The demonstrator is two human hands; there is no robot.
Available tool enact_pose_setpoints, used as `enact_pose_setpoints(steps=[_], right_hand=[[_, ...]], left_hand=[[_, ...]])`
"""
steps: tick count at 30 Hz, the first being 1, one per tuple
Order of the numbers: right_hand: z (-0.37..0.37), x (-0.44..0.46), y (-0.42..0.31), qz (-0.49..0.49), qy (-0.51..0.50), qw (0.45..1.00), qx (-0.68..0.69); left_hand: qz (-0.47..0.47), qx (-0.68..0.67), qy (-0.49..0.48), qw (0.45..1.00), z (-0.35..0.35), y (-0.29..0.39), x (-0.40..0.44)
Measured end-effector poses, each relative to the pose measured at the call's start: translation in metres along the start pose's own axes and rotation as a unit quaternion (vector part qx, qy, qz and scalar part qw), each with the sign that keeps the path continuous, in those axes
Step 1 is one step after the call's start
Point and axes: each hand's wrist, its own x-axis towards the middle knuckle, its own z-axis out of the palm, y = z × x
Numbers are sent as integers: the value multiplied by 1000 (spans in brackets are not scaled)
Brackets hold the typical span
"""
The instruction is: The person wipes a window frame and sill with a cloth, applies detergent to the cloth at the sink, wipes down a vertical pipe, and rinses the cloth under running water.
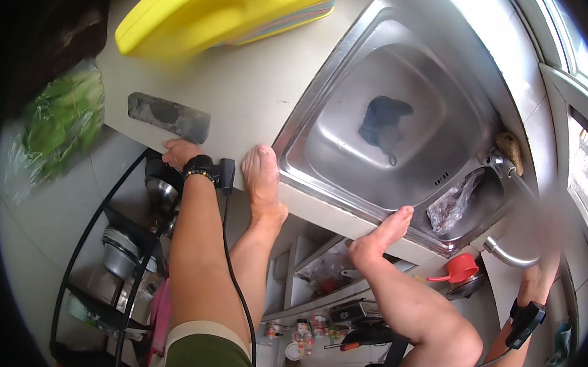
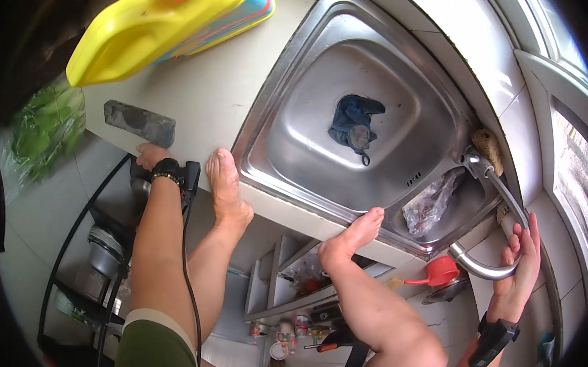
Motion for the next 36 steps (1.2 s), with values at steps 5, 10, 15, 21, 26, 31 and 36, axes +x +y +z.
enact_pose_setpoints(steps=[5, 10, 15, 21, 26, 31, 36], right_hand=[[-1, -2, 0, -35, 5, 999, -33], [-4, -2, 3, -26, 3, 999, -41], [-10, 5, -3, -13, 9, 998, -55], [-20, 19, -3, 1, -9, 998, -62], [-24, 18, 0, -8, -18, 999, -47], [-13, 3, -1, -9, 1, 998, -54], [-8, 2, -5, -7, 23, 998, -57]], left_hand=[[-7, 19, -13, 1000, -2, -1, 6], [-24, -2, -60, 998, -21, 19, -19], [-30, 7, -54, 998, -22, 23, -20], [-37, 30, -12, 999, -14, 16, -9], [-26, -86, -19, 996, -3, 0, -1], [36, 11, -1, 999, 1, -9, 6], [61, 18, -7, 998, -6, -8, -3]])
